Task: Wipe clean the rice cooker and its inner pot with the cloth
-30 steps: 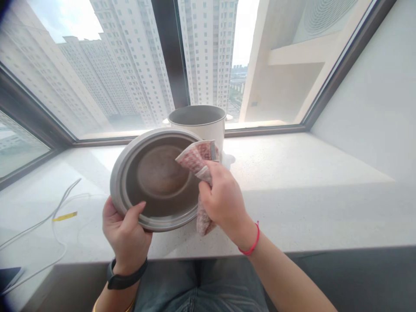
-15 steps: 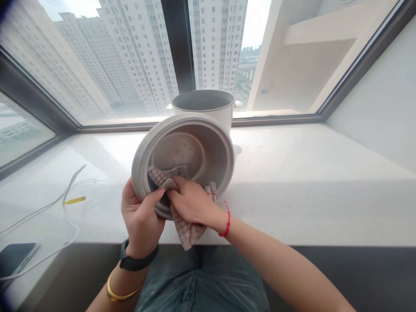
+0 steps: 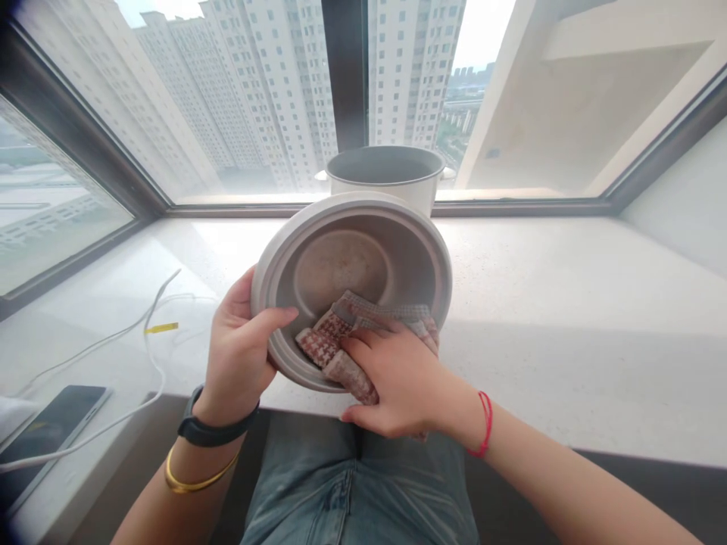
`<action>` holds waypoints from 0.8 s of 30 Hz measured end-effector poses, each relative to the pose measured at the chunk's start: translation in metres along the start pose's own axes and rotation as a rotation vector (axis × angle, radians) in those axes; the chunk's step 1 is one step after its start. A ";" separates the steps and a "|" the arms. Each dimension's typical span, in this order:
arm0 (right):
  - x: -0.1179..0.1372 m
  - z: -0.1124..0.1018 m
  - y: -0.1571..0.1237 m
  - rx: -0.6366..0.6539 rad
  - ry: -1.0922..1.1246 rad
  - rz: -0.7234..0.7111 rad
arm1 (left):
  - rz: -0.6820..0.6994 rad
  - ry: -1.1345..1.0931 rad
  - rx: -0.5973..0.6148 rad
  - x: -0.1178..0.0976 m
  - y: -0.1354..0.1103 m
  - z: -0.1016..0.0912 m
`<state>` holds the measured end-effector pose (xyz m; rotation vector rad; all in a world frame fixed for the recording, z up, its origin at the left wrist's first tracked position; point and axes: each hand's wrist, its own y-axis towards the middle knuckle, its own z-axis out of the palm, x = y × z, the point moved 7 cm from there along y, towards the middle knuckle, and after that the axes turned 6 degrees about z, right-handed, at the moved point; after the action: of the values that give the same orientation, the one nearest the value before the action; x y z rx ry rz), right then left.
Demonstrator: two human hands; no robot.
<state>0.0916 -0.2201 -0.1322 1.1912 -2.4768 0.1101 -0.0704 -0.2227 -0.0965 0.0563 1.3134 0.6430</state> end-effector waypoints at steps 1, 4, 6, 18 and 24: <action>0.003 0.000 0.000 -0.003 0.025 -0.024 | -0.008 0.010 0.055 -0.005 0.005 0.007; 0.010 0.003 0.004 -0.061 0.064 -0.005 | -0.038 0.029 0.156 -0.016 0.019 0.026; 0.012 0.006 0.008 -0.096 0.061 0.028 | -0.028 0.044 0.176 -0.020 0.023 0.031; 0.014 0.016 0.014 -0.156 0.097 0.180 | -0.052 0.118 -0.145 0.054 -0.072 -0.010; 0.006 0.020 0.016 -0.089 -0.064 0.184 | -0.146 -0.156 -0.375 0.062 -0.062 -0.013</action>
<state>0.0696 -0.2194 -0.1465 0.9438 -2.6146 0.0117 -0.0505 -0.2493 -0.1793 -0.2879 1.0197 0.7344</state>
